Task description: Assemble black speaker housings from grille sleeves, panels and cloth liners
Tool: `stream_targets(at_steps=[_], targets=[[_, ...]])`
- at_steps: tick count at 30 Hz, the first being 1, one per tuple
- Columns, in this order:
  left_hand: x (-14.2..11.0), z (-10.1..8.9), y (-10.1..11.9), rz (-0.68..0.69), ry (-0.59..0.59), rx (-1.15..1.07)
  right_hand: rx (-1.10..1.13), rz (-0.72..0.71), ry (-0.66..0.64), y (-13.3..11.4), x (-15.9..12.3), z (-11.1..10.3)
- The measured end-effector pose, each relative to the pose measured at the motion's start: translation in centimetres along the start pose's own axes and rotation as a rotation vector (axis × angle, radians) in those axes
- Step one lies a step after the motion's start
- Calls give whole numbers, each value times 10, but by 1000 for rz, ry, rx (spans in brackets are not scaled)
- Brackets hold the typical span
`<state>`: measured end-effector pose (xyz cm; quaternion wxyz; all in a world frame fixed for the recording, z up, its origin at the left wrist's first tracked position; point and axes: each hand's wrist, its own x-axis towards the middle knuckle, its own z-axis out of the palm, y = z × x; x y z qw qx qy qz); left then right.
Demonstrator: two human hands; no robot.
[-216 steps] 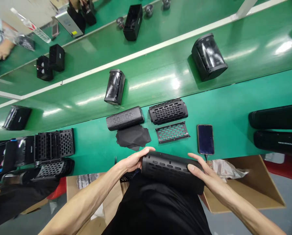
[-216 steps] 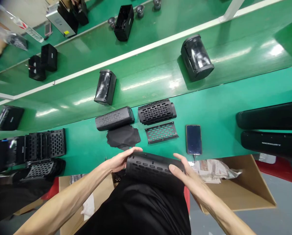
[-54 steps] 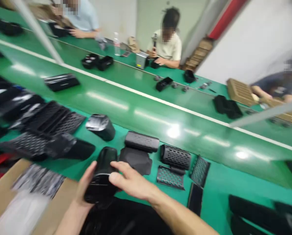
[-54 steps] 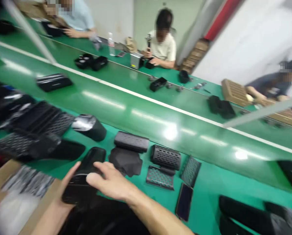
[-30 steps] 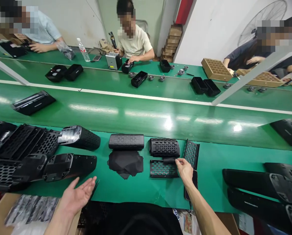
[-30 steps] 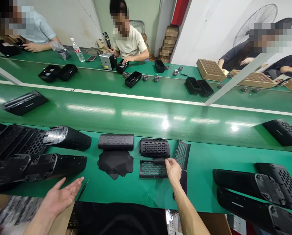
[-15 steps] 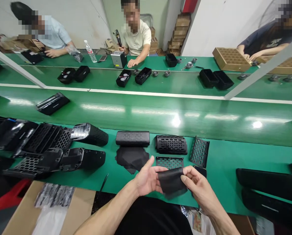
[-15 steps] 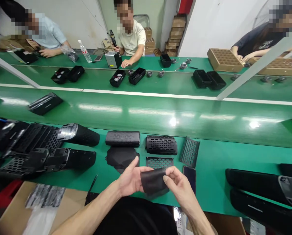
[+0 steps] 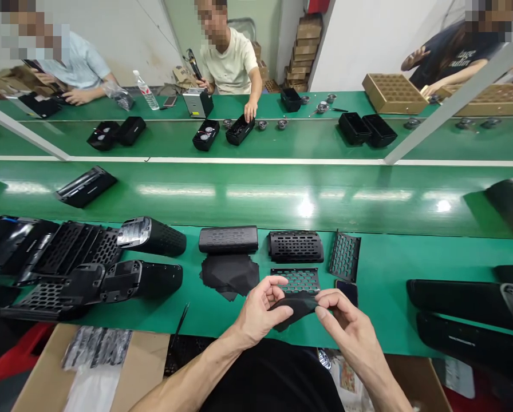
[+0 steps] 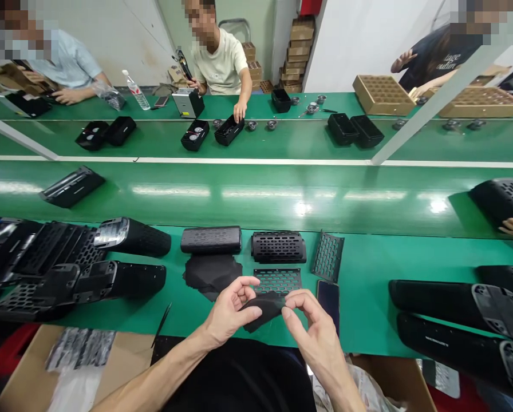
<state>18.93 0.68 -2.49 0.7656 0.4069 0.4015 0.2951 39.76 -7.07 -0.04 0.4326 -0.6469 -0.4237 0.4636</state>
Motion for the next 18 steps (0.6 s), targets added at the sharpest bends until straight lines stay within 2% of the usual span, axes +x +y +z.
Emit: stream_targets(at_steps=[2, 5, 7, 11, 13, 15, 18], targets=[[-3, -3, 2, -4, -30, 64, 14, -35, -26, -8, -1, 5], [-3, -13, 1, -82, -209, 99, 38, -11, -118, -23, -1, 8], [2, -19, -5, -184, -308, -52, 54, 7, -226, -33, -1, 6], [14, -23, -20, -441, -317, -522, 172, 84, -445, -44, 0, -3], [15, -23, -20, -462, -355, -661, 241, 162, -435, -41, -1, -7], [13, -22, -14, -404, -373, -704, 327, 229, -354, -33, -2, -10], [8, -19, -1, -295, -245, -572, 456, 304, -260, -17, -3, -9]])
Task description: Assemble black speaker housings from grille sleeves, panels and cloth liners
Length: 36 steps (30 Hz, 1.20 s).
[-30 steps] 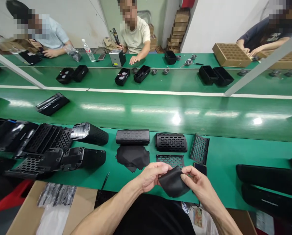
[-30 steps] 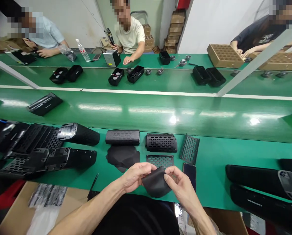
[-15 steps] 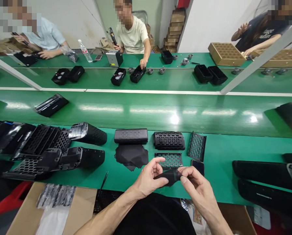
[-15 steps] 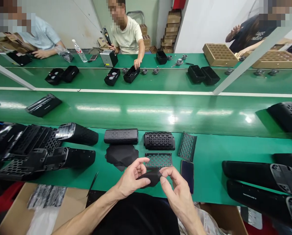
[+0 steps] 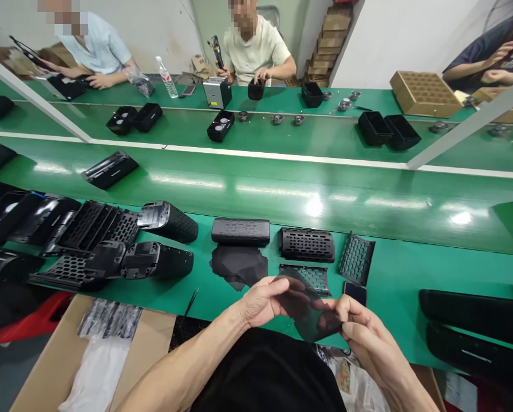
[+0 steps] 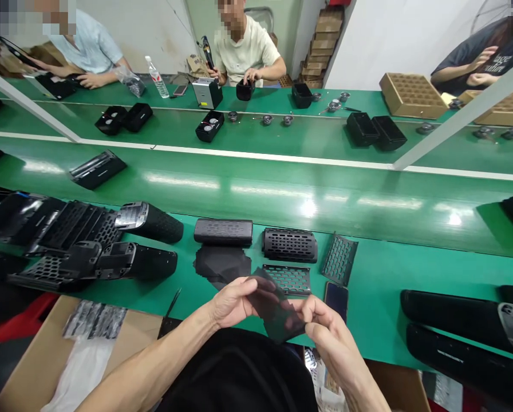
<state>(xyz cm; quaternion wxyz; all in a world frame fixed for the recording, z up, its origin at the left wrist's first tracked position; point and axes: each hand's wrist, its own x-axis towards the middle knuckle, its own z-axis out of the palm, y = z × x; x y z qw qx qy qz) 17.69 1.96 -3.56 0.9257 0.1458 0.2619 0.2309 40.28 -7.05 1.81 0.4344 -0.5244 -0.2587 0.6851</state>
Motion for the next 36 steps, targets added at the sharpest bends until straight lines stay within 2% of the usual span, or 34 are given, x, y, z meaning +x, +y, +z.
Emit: stream_targets(at_steps=[3, 8, 14, 19, 23, 26, 33, 36], targets=[[-3, 7, 3, 69, 127, 92, 82, 40, 65, 13, 3, -1], [-2, 12, 3, 42, 199, 152, 128, 38, 83, 23, 11, 4], [-1, 10, 1, 0, 196, 254, -15, -14, -49, 16, 27, 9], [0, 2, 0, 62, 195, 430, -107, -11, 3, 20, 36, 5], [-2, -6, 1, 119, 212, 609, -5, 9, 115, 28, 36, 2], [-3, -10, 2, 143, 218, 681, 105, 31, 137, 29, 35, 2], [-2, -7, 1, 72, 177, 613, 214, 49, 131, 24, 30, 4], [0, -5, 1, 58, 190, 571, 299, 116, 98, 24, 30, 6]])
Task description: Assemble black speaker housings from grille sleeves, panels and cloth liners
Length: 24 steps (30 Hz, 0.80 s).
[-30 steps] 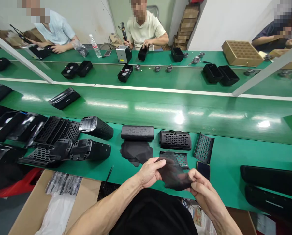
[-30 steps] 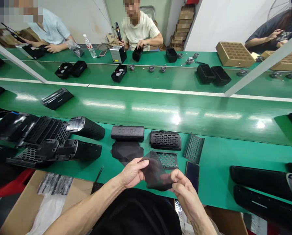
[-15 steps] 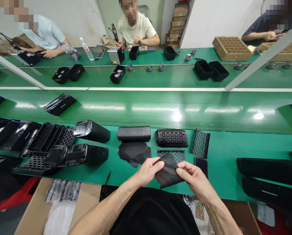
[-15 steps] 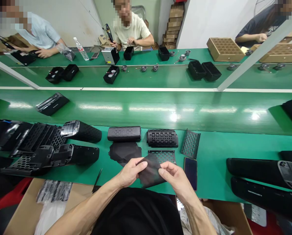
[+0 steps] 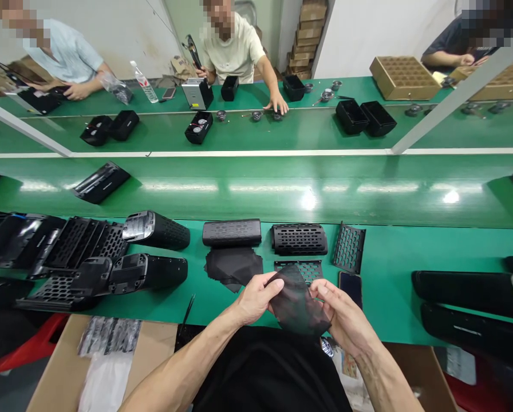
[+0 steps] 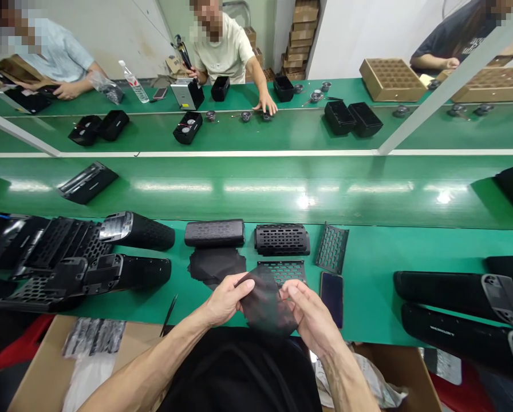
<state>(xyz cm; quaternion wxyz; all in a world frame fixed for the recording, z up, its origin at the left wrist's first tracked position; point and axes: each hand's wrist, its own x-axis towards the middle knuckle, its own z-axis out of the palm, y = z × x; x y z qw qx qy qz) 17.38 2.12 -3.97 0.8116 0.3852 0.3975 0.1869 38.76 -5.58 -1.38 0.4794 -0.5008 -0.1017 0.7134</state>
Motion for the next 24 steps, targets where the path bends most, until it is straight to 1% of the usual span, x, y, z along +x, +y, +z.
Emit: stream_targets(at_steps=[2, 4, 7, 10, 16, 21, 24], targets=[[1, 0, 0, -10, -9, -2, 27, 59, -49, 1, 1, 1], [2, -2, 1, -16, -29, 16, -11, 67, -76, 2, 3, 2], [2, -4, 0, -5, -27, 42, -62, 43, -45, 5, 4, 0], [2, -5, -2, 1, -2, 54, -45, 43, -22, 8, 6, -3], [5, 1, -5, -31, 24, 13, 3, 96, 1, 11, 11, -4], [9, 5, -1, -51, 104, -77, 3, 152, -13, 10, 12, -8], [10, 4, 1, -55, 154, -133, -65, 161, -69, 9, 9, -17]])
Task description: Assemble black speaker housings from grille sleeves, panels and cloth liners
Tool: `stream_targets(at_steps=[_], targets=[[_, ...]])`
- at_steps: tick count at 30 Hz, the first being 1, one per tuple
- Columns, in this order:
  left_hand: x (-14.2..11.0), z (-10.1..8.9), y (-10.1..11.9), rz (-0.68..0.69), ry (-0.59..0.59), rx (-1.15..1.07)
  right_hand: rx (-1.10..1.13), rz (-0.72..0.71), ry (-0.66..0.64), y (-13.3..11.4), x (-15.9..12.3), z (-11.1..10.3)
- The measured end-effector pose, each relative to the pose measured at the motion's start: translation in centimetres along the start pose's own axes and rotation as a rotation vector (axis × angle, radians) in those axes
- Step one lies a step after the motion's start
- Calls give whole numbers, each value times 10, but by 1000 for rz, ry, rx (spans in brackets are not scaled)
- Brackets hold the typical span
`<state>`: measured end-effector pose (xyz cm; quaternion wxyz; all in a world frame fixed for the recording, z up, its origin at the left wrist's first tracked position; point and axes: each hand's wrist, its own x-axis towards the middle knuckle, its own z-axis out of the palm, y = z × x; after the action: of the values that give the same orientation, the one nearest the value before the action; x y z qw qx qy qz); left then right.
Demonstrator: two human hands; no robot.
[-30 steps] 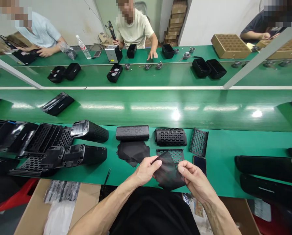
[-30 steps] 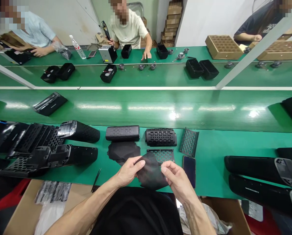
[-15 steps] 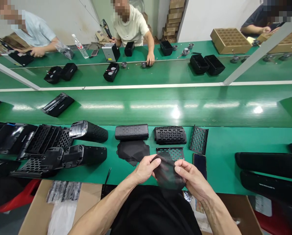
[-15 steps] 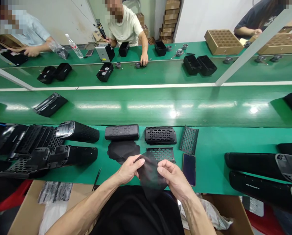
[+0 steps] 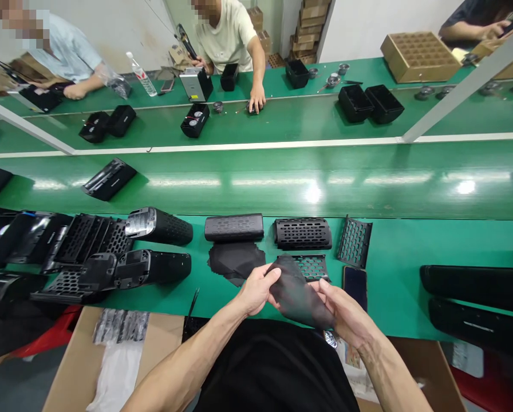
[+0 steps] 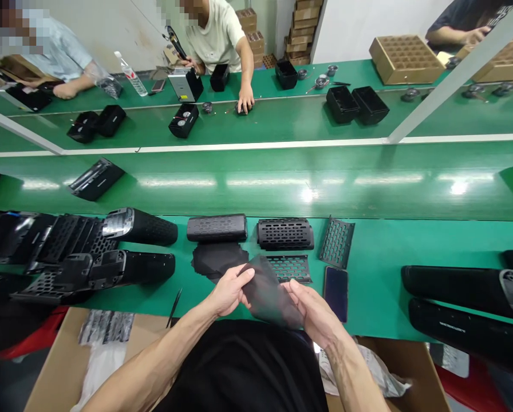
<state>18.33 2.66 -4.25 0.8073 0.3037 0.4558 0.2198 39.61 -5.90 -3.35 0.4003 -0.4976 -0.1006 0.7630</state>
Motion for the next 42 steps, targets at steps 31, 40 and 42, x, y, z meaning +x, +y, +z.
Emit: stream_targets(at_steps=[31, 40, 42], targets=[[91, -15, -51, 23, 407, 1087, -1131, -181, 841, 0, 109, -90], [75, -29, -28, 224, 289, 902, -905, -304, 698, -29, 84, -87], [61, -32, -23, 242, 246, 836, -776, -316, 607, -31, 66, -78]])
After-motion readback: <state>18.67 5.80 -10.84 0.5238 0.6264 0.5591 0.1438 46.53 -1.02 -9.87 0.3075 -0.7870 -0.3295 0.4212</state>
